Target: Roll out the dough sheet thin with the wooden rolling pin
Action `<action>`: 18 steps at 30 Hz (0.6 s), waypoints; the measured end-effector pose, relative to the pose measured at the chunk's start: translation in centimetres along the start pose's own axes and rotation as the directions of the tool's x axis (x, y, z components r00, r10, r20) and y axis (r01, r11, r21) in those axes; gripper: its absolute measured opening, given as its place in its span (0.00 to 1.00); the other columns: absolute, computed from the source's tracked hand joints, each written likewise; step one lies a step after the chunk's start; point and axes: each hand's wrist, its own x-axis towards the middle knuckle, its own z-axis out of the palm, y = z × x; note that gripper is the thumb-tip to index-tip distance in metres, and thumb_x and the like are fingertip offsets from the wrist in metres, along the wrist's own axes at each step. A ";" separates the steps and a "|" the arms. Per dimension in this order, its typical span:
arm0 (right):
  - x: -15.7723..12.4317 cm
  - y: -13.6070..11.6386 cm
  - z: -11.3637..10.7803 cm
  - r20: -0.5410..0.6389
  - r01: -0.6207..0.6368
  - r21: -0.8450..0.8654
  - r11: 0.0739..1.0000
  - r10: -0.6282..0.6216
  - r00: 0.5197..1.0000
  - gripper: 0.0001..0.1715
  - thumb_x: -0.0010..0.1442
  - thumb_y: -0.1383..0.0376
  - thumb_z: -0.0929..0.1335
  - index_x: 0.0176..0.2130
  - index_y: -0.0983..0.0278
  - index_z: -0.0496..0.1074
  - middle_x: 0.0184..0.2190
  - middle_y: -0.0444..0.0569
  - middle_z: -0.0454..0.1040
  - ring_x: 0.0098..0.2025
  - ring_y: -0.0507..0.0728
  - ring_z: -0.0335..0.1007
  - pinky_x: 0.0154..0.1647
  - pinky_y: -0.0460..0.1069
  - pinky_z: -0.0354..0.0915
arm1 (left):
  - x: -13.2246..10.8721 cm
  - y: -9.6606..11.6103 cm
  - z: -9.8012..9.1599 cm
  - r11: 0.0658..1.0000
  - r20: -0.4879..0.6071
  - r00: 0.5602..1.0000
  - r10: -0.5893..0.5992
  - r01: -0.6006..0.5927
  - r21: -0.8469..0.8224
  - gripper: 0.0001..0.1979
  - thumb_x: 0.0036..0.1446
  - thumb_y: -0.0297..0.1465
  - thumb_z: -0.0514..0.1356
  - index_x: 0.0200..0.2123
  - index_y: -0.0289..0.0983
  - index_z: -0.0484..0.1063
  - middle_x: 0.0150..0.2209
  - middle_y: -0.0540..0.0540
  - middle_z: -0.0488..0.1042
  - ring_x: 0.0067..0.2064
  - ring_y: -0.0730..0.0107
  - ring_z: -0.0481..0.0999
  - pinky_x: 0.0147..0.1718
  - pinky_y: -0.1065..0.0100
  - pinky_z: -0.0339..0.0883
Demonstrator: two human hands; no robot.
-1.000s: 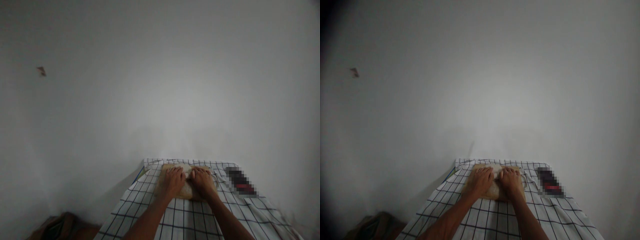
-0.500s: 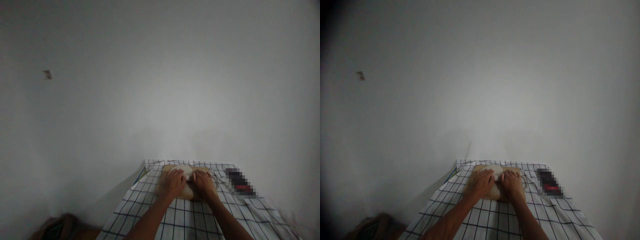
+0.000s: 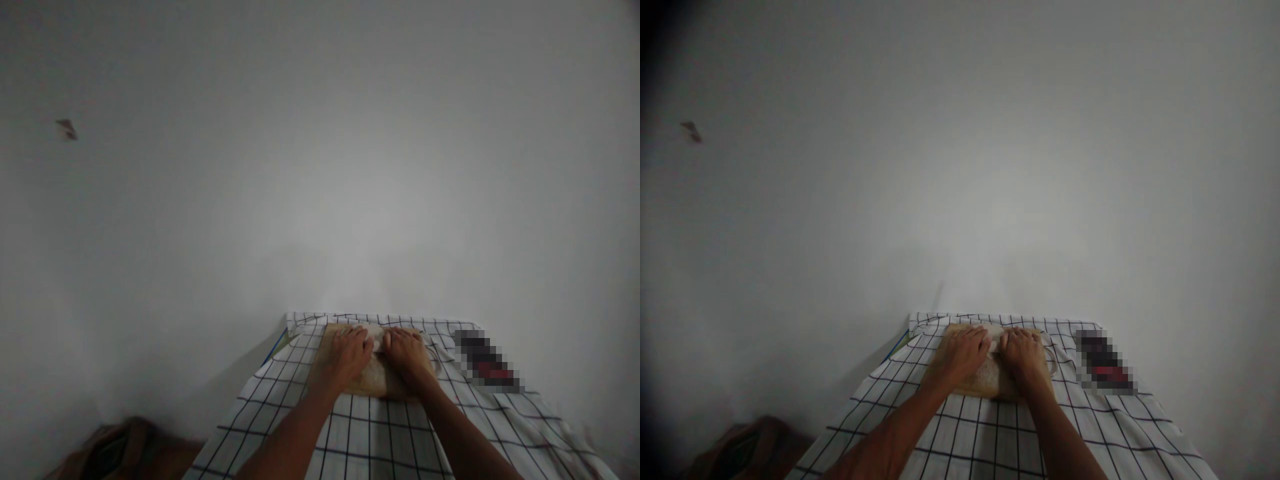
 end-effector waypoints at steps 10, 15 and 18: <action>1.1 0.1 -0.3 0.046 0.024 -0.085 0.996 -0.020 0.999 0.20 0.70 0.65 0.57 0.46 0.62 0.75 0.48 0.56 0.78 0.49 0.62 0.73 0.51 0.56 0.60 | 1.2 -0.3 -0.3 0.999 0.020 0.999 0.039 -0.039 0.011 0.16 0.71 0.36 0.50 0.52 0.41 0.75 0.54 0.43 0.78 0.56 0.60 0.74 0.57 0.56 0.63; 1.9 0.3 0.3 0.060 -0.010 -0.086 0.996 0.015 0.998 0.20 0.70 0.64 0.56 0.46 0.63 0.75 0.47 0.58 0.77 0.50 0.64 0.72 0.50 0.58 0.61 | 1.8 -0.4 0.3 1.000 0.021 1.000 0.021 -0.021 0.019 0.15 0.70 0.36 0.51 0.48 0.40 0.76 0.50 0.42 0.79 0.52 0.60 0.76 0.53 0.58 0.65; 2.2 0.4 0.5 0.048 -0.052 -0.059 0.997 0.054 0.997 0.23 0.71 0.63 0.55 0.46 0.63 0.75 0.48 0.60 0.77 0.51 0.64 0.71 0.51 0.58 0.60 | 1.9 -0.6 0.9 0.999 -0.004 1.000 0.014 -0.014 0.030 0.16 0.71 0.36 0.49 0.48 0.40 0.76 0.50 0.41 0.79 0.52 0.58 0.76 0.52 0.56 0.65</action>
